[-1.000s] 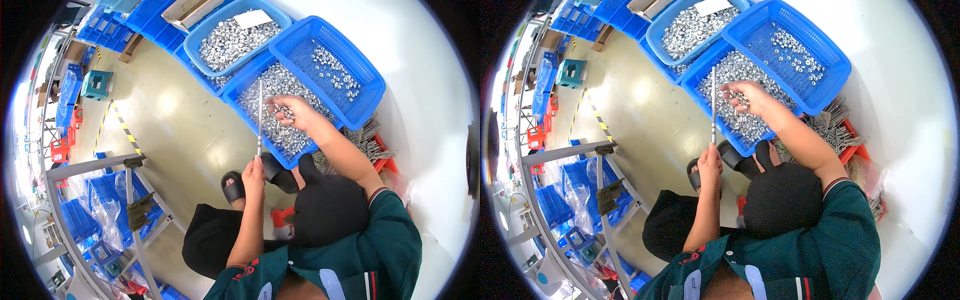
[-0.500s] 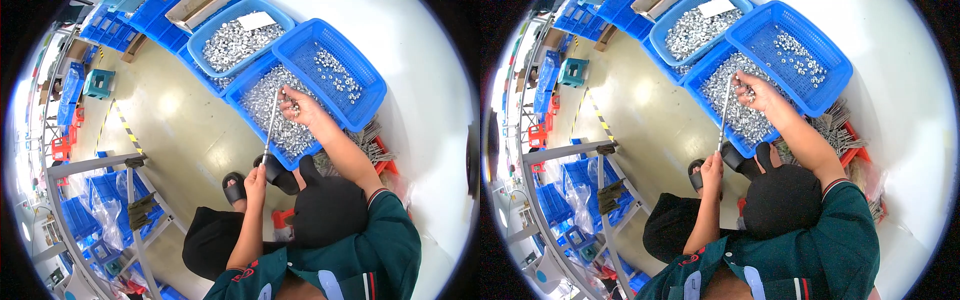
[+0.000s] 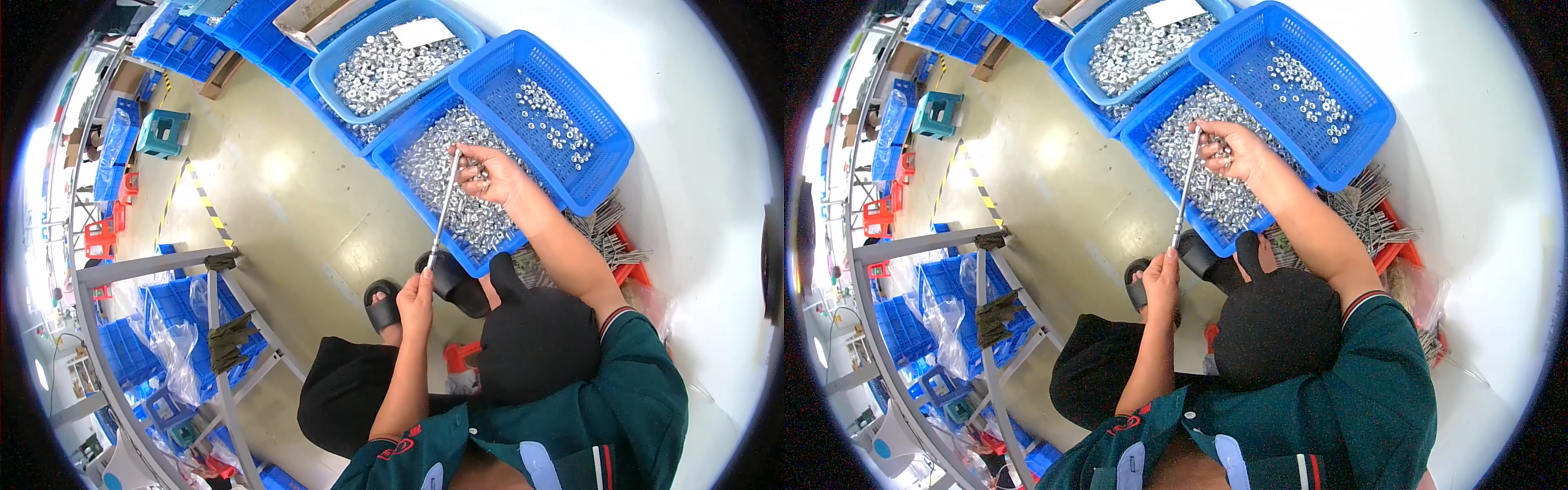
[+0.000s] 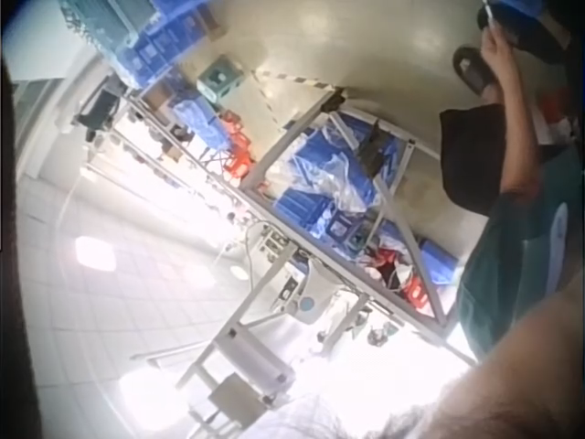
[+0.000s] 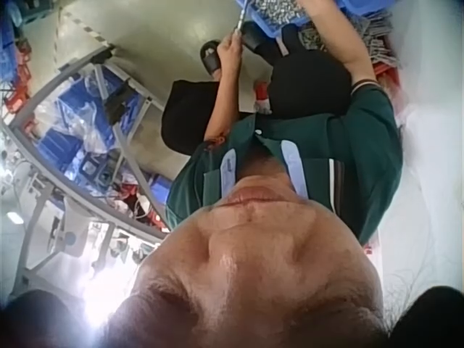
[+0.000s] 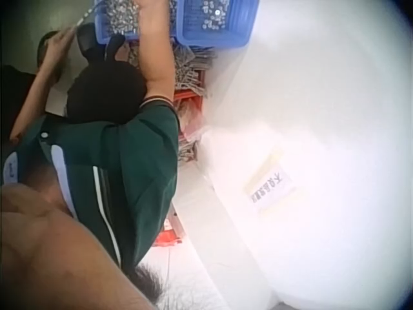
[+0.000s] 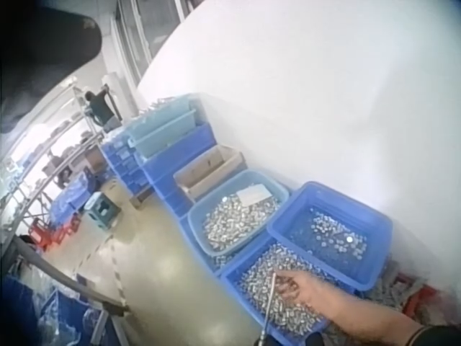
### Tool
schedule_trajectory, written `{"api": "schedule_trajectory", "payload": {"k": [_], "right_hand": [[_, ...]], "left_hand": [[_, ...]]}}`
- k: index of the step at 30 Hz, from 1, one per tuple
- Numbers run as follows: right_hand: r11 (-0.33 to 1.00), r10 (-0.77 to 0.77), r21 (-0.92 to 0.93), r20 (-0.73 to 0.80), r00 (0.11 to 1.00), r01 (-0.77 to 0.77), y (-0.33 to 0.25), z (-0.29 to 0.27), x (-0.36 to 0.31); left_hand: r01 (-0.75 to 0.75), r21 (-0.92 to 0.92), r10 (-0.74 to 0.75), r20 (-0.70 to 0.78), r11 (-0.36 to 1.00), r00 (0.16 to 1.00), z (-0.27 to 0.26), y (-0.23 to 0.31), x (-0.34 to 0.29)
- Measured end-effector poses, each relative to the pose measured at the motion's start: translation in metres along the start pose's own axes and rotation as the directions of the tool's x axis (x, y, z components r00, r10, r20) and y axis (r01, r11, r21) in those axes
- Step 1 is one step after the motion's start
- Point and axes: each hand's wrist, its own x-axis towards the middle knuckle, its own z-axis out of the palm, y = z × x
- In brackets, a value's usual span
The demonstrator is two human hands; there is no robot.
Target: Sorting and inspecting small metal rings using a rod and placing them into blue crates.
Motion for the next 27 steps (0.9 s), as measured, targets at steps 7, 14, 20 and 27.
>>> {"api": "schedule_trajectory", "payload": {"k": [7, 14, 20, 27], "right_hand": [[0.936, 0.010, -0.350, -0.079, 0.997, -0.037, -0.011, 0.024, -0.007], [0.954, -0.030, -0.299, 0.014, 0.999, 0.033, 0.001, 0.023, -0.005], [0.787, -0.309, -0.550, 0.040, 0.950, 0.280, 0.012, 0.031, -0.006], [0.678, -0.174, -0.710, 0.094, 0.980, 0.189, 0.031, 0.029, -0.009]], "left_hand": [[-0.131, 0.156, 0.144, -0.071, 0.979, 0.987, -0.008, 0.005, -0.002], [0.040, -0.078, -0.033, 0.088, 0.996, 0.996, -0.008, 0.006, 0.000], [0.359, -0.262, -0.257, 0.353, 0.896, 0.900, -0.007, 0.011, 0.001], [0.401, -0.482, -0.181, 0.439, 0.779, 0.880, 0.007, 0.020, -0.005]]}}
